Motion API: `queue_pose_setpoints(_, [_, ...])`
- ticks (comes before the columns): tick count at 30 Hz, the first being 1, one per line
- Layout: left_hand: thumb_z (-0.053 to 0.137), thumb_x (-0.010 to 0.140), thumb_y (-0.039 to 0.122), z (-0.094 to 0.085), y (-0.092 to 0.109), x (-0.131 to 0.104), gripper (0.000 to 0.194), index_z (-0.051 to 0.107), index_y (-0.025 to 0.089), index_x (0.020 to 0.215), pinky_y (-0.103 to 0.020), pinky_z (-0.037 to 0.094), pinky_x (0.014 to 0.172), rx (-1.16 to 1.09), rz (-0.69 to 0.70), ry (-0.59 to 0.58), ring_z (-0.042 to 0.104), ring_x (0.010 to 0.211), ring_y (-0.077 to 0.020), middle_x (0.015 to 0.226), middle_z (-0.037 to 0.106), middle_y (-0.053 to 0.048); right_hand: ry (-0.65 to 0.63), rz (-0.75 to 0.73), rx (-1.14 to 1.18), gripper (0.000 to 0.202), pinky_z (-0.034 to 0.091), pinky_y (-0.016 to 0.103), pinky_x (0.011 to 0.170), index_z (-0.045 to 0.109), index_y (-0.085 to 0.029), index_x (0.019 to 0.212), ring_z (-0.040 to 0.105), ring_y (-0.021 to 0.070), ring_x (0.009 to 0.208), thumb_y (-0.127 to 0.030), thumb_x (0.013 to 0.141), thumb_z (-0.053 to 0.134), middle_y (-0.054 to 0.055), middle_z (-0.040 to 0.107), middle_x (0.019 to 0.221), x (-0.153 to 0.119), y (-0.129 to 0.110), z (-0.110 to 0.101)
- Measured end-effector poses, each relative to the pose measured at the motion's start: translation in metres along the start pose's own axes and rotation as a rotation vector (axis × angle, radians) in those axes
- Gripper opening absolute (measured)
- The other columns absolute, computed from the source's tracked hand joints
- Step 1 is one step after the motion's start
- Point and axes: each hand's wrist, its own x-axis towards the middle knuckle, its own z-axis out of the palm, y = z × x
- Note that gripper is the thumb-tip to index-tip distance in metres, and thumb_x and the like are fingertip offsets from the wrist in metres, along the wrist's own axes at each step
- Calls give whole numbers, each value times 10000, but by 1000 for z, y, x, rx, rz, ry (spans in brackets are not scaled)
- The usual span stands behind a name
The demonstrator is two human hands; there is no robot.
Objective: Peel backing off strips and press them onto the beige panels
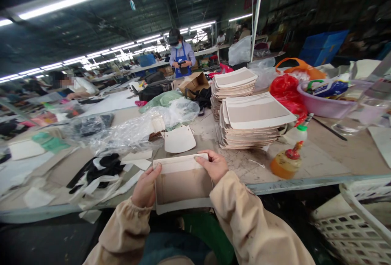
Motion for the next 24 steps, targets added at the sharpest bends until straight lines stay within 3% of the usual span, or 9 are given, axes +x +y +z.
queue_pose_setpoints(8, [735,676,349,5,4,-21,332,684,137,926,-334,538,695,-75,-8,-64,681,784,-239,786,715,-71,-52,4,110,320,418,230,551,704,-195,780,530,123,580,-382,551,827,-15,636,645,-7,-7,-5])
queue_pose_setpoints(16, [755,642,368,8,9,-33,353,675,135,895,-334,532,693,-51,35,-30,679,773,-240,779,714,-71,-181,116,131,350,488,282,646,733,-194,867,624,190,695,-485,672,745,45,713,823,-16,-2,-8])
queue_pose_setpoints(24, [729,688,324,10,7,-46,354,660,126,973,-329,535,699,-90,16,-47,682,790,-240,821,720,-78,-164,-77,-36,321,466,295,705,719,-185,914,607,201,764,-467,770,663,36,703,828,-25,-4,-10])
